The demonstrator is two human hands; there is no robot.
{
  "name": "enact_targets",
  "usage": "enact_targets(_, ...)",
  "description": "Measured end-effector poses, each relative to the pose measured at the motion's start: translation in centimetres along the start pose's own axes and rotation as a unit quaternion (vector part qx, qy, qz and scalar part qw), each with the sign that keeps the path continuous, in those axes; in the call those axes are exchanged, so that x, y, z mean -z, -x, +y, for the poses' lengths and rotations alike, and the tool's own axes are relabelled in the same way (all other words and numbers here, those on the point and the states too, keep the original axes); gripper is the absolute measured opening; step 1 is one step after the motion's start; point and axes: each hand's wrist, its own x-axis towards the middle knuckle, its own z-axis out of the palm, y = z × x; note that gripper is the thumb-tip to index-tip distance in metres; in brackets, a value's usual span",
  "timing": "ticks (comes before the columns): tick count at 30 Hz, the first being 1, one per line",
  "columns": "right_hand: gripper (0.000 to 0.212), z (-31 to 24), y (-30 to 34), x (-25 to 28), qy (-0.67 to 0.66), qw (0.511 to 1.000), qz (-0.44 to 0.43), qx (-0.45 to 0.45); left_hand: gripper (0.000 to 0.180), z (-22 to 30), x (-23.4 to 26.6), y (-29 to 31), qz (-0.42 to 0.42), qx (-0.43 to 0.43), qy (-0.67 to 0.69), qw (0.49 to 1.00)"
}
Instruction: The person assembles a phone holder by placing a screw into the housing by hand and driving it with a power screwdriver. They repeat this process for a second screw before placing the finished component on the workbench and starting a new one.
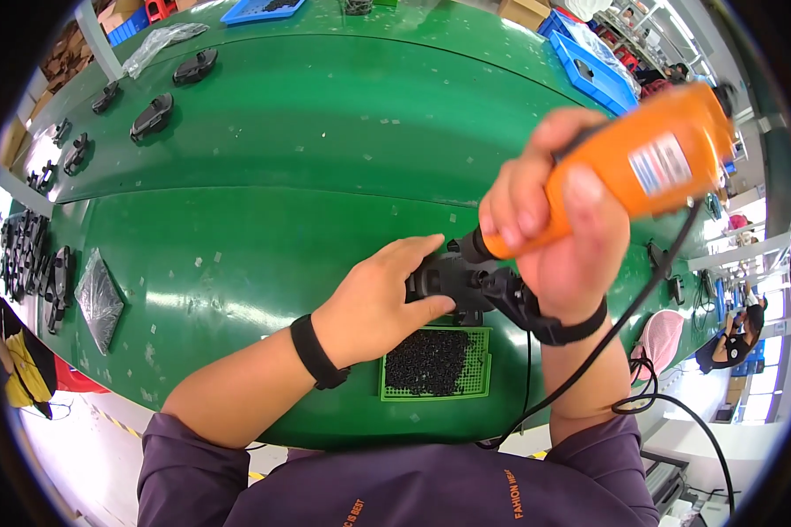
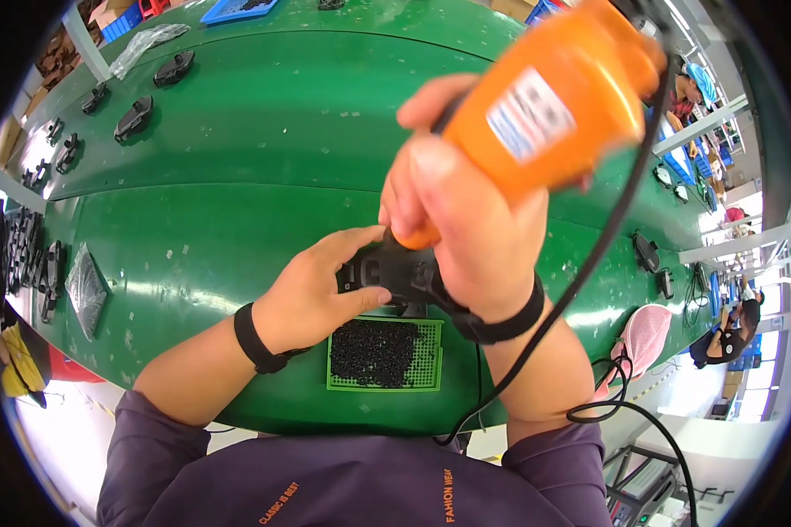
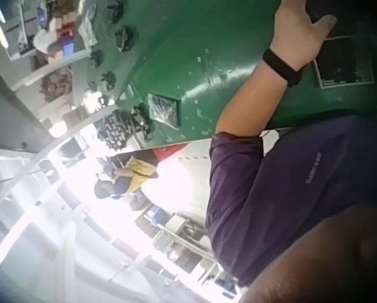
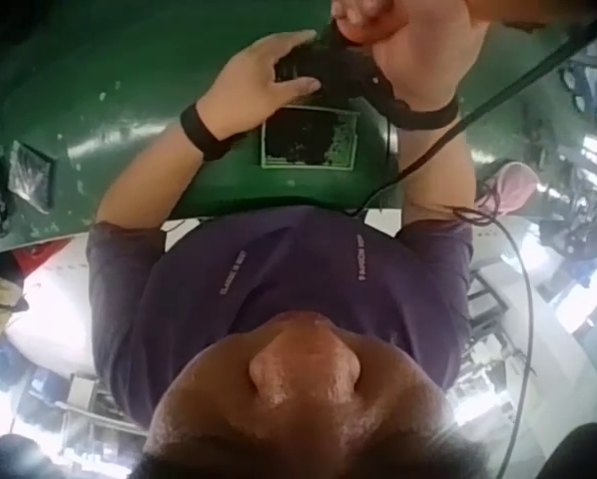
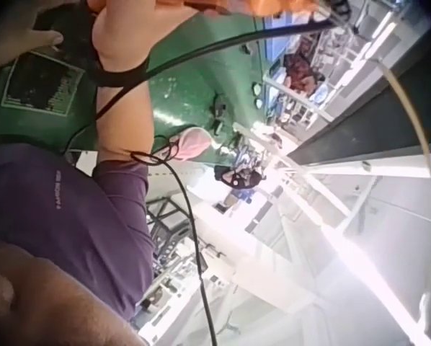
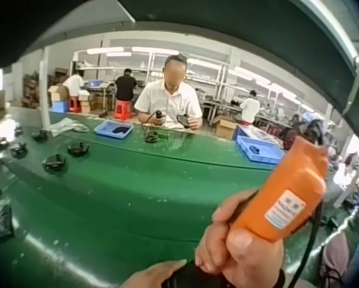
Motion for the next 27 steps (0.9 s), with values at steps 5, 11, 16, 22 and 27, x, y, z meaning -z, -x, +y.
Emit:
enact_targets(5,0.035,0.8,-0.7,-1.1,-0.01,0.998,0.02,-0.059,0.057,-0.3,0.4,-0.3,-0.101,0.112,0.074,0.986)
enact_targets(11,0.039,1.9,-0.5,-1.7,0.009,0.996,0.014,-0.092,0.053,1.0,1.2,-0.6,-0.126,0.167,0.068,0.975)
enact_targets(16,0.039,2.6,-0.4,-1.7,-0.001,0.994,0.015,-0.104,0.05,0.8,1.3,-0.6,-0.12,0.157,0.086,0.976)
enact_targets(22,0.04,3.0,0.0,-1.5,0.009,0.994,0.029,-0.107,0.048,1.3,1.3,-0.8,-0.129,0.172,0.083,0.973)
enact_targets(27,0.037,3.2,0.4,-1.4,-0.013,0.993,0.045,-0.111,0.047,0.9,1.0,-0.7,-0.112,0.141,0.084,0.98)
